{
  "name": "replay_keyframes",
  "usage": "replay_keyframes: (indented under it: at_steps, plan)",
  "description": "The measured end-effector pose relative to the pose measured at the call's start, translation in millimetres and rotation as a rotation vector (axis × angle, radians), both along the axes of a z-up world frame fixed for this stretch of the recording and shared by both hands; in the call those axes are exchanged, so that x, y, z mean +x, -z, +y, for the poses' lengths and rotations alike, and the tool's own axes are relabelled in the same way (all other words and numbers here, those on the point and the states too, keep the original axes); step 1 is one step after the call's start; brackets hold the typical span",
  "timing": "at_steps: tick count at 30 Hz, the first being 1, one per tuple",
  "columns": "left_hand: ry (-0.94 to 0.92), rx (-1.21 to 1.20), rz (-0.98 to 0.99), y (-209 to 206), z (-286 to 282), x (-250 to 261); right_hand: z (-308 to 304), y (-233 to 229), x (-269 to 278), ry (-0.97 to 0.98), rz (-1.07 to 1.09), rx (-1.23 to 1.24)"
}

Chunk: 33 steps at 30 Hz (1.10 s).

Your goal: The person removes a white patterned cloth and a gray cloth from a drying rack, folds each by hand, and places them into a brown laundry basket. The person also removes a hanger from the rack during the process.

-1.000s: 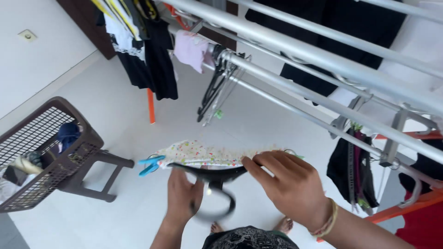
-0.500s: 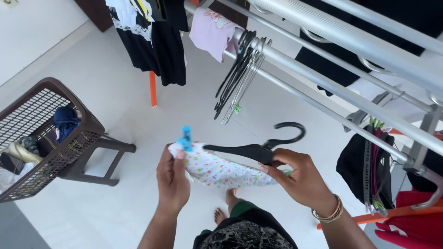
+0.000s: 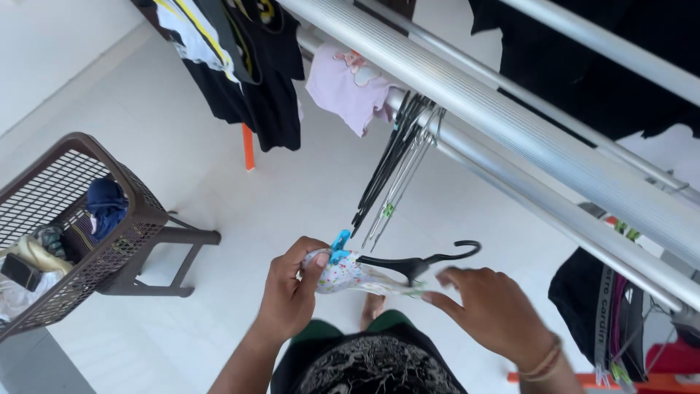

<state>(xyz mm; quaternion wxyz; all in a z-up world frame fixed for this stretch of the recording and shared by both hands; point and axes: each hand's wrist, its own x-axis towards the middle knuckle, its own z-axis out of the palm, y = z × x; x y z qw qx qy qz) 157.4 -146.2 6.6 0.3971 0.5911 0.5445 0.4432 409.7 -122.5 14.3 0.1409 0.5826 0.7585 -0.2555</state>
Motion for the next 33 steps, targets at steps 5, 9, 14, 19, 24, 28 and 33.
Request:
replay_keyframes:
  at_steps: [5,9,14,19,24,28,33]
  plan:
    - [0.22,0.143,0.125,16,16,11,3,-28,-19,0.077,0.633,-0.018]
    - [0.384,0.215,0.215,33,29,20,8,12,-48,0.091,0.863,0.217]
    - [0.53,0.167,0.362,48,40,13,-1,36,-55,0.505,0.992,0.091]
    - [0.68,0.229,0.649,67,48,4,-5,66,-36,0.817,1.196,0.085]
    - [0.658,0.162,0.678,64,52,-2,10,85,-22,0.95,1.138,0.306]
    - [0.688,0.076,0.743,62,57,0,30,95,-51,0.889,1.331,0.246]
    - [0.708,0.077,0.88,66,58,5,58,109,-72,0.966,1.131,0.225]
